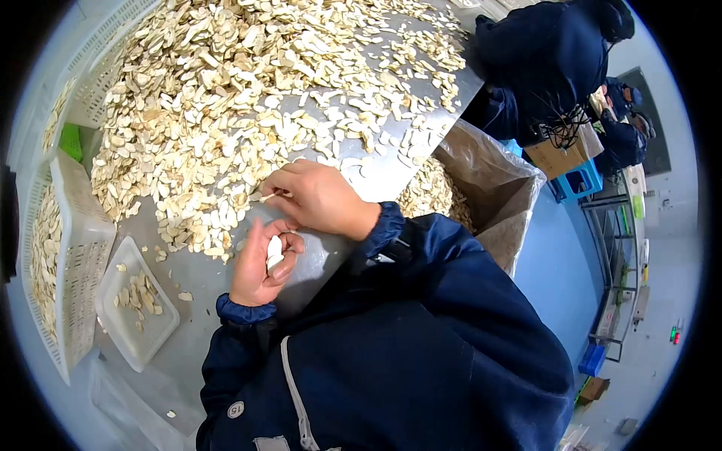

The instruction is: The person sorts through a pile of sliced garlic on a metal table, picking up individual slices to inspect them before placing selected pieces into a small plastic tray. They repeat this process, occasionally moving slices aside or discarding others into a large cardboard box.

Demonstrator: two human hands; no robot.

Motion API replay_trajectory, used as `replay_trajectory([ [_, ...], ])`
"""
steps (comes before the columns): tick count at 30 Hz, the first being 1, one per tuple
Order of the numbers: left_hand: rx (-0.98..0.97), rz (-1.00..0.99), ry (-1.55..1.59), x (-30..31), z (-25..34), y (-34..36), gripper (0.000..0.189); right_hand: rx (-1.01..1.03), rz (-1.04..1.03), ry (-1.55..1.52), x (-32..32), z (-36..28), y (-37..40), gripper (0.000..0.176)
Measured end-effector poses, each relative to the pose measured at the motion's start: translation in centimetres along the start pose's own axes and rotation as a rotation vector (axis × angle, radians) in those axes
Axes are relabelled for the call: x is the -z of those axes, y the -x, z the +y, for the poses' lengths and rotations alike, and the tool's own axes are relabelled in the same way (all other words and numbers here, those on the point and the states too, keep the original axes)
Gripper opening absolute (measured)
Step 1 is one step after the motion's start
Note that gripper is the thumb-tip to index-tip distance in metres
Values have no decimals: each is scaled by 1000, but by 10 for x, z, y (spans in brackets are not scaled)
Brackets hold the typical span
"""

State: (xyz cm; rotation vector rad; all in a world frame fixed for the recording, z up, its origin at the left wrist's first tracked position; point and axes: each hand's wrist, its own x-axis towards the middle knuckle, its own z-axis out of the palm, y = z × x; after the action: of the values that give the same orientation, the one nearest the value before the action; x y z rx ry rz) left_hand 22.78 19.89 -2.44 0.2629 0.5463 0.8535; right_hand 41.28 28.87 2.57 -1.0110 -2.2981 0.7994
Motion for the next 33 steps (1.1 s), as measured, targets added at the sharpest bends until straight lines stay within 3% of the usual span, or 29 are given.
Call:
replay_trajectory([
  [2,-27,25,33,-10,3,1,59,-227,-142,-437,18,-17,9,25],
  [3,-30,33,56,-13,5,1,56,-142,-142,-392,25,-19,13,28],
  [6,-65,-29,31,8,-2,-3,49,-140,96,-19,45,14,33,28],
  [7,-41,-11,36,8,0,-2,38,-255,194,156,55,33,43,28],
  [10,-33,10,17,5,2,1,29,-552,378,642,85,75,75,31],
  [13,-35,32,-25,-2,3,2,24,-576,384,720,90,93,86,35],
  [16,-27,53,-24,-3,3,3,24,-304,302,308,81,79,69,37],
  [17,-33,56,-35,-3,4,4,24,-353,303,103,77,63,58,35],
  [21,-48,69,-46,-6,4,5,23,-357,464,369,87,98,55,33],
  [25,-40,43,-38,-4,5,3,23,-449,382,441,90,96,55,18],
  [30,-42,69,-35,-6,5,4,24,-397,265,463,71,89,44,17],
  [33,-46,68,-30,-6,5,4,24,-520,203,334,74,81,39,19],
])
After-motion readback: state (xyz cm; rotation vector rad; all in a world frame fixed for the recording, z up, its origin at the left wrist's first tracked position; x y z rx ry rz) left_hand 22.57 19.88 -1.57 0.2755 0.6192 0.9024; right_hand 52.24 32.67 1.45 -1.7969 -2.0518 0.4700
